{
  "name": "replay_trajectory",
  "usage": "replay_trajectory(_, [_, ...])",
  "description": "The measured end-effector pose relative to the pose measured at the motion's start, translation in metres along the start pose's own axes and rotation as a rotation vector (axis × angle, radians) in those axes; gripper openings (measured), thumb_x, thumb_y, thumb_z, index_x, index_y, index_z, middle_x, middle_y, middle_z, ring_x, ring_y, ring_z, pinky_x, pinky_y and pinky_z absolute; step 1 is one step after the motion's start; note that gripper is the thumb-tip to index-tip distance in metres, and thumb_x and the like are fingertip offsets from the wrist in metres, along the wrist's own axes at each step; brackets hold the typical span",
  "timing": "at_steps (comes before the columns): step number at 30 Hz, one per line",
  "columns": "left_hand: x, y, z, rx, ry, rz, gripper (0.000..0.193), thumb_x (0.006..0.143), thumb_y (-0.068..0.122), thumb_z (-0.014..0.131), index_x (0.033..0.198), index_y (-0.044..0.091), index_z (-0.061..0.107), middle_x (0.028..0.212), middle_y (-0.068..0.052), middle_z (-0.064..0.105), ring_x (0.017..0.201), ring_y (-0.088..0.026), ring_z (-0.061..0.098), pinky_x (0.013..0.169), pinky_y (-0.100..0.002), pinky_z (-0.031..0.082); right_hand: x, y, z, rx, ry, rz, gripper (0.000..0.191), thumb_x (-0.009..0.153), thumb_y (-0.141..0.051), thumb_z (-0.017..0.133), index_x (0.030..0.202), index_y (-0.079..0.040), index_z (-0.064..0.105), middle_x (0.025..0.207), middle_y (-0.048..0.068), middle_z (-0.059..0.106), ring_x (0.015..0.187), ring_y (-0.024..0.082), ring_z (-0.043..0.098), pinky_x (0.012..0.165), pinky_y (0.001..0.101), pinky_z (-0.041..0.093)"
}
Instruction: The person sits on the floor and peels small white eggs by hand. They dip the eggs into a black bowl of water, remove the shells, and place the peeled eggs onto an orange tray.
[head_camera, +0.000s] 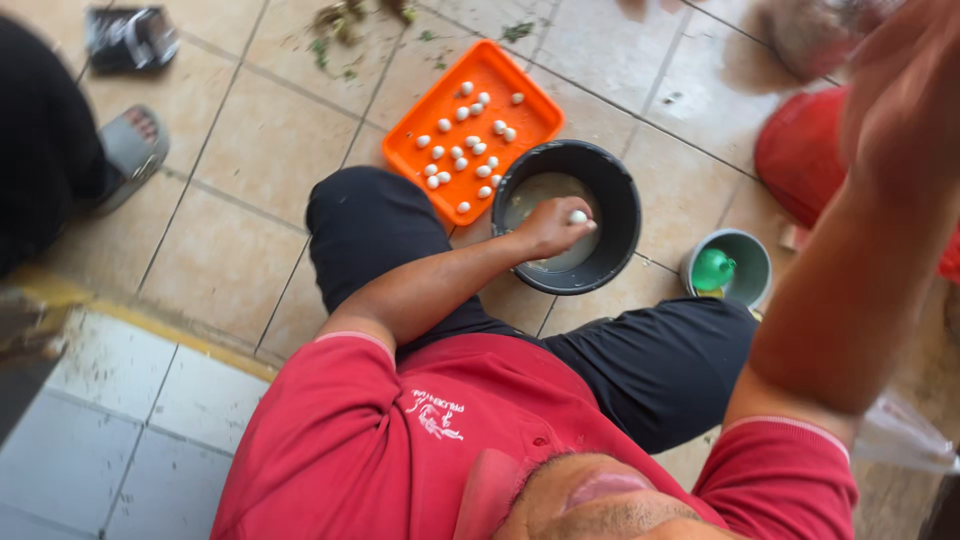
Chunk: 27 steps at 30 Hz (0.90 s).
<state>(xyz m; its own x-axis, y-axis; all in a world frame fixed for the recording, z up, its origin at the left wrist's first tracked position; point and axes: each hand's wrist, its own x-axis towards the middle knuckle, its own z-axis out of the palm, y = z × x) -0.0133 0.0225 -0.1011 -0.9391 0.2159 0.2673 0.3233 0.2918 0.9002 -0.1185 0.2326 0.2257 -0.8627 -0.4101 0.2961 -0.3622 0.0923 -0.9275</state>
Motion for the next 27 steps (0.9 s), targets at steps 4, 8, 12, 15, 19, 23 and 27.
replay_trajectory(4, [0.006, 0.01, -0.006, -0.056, -0.176, -0.25, 0.021, 0.085, 0.024, 0.077, 0.095, 0.007, 0.071, 0.083, -0.016, 0.074, 0.076, -0.03, 0.073, 0.067, -0.043, 0.059, -0.031, -0.014, 0.032, 0.173, -0.969, -0.138, 0.079, 0.104, -0.062, 0.048, 0.151, 0.002, 0.041, 0.147, 0.025, 0.055, 0.137, 0.042, 0.056, 0.117, 0.0498, 0.042])
replay_trajectory(8, [0.007, 0.022, -0.017, -0.167, -0.327, -0.632, 0.024, 0.086, 0.029, 0.07, 0.099, 0.008, 0.066, 0.086, -0.019, 0.073, 0.081, -0.037, 0.076, 0.073, -0.048, 0.061, -0.027, 0.008, 0.029, -0.02, -0.328, -0.066, 0.069, 0.108, -0.051, 0.05, 0.152, 0.002, 0.041, 0.145, 0.022, 0.054, 0.131, 0.033, 0.055, 0.112, 0.0447, 0.045])
replay_trajectory(12, [0.019, 0.018, -0.028, 0.061, -0.028, -0.31, 0.026, 0.083, 0.032, 0.079, 0.09, 0.008, 0.071, 0.092, -0.017, 0.074, 0.091, -0.036, 0.072, 0.081, -0.048, 0.057, -0.02, 0.049, -0.028, -0.727, -0.005, 0.279, 0.055, 0.111, -0.037, 0.052, 0.151, 0.001, 0.043, 0.141, 0.018, 0.056, 0.122, 0.028, 0.057, 0.104, 0.0398, 0.048])
replay_trajectory(15, [0.045, 0.001, -0.052, 0.104, 0.113, -0.421, 0.027, 0.078, 0.031, 0.081, 0.089, 0.009, 0.071, 0.087, -0.016, 0.074, 0.084, -0.033, 0.072, 0.075, -0.046, 0.058, -0.037, 0.077, -0.051, -0.763, -0.114, 0.306, 0.046, 0.114, -0.026, 0.053, 0.15, 0.0, 0.044, 0.138, 0.015, 0.057, 0.116, 0.024, 0.059, 0.098, 0.0362, 0.051])
replay_trajectory(19, [0.083, -0.031, -0.105, -0.461, 0.23, -0.768, 0.014, 0.088, 0.012, 0.073, 0.1, 0.009, 0.067, 0.071, -0.016, 0.07, 0.053, -0.024, 0.071, 0.045, -0.036, 0.058, -0.063, 0.116, -0.031, -0.217, 0.131, 0.229, 0.035, 0.118, -0.012, 0.055, 0.15, -0.001, 0.045, 0.133, 0.012, 0.059, 0.107, 0.019, 0.061, 0.09, 0.0313, 0.055])
replay_trajectory(23, [0.077, -0.071, -0.143, -0.208, 0.516, -0.874, 0.016, 0.09, 0.017, 0.069, 0.104, 0.012, 0.076, 0.088, -0.009, 0.08, 0.067, -0.024, 0.081, 0.06, -0.042, 0.064, -0.09, 0.181, 0.027, 0.155, 0.309, 0.332, 0.029, 0.122, -0.009, 0.062, 0.148, -0.004, 0.05, 0.129, 0.01, 0.061, 0.101, 0.015, 0.063, 0.087, 0.0313, 0.061])
replay_trajectory(27, [0.049, -0.099, -0.143, 0.065, 0.466, -1.139, 0.021, 0.092, 0.021, 0.063, 0.102, 0.006, 0.073, 0.092, -0.015, 0.077, 0.074, -0.029, 0.078, 0.064, -0.042, 0.063, -0.115, 0.247, 0.085, -0.393, -0.108, 0.621, 0.022, 0.1, -0.019, 0.072, 0.115, -0.003, 0.068, 0.099, 0.01, 0.07, 0.087, 0.019, 0.066, 0.076, 0.0352, 0.056])
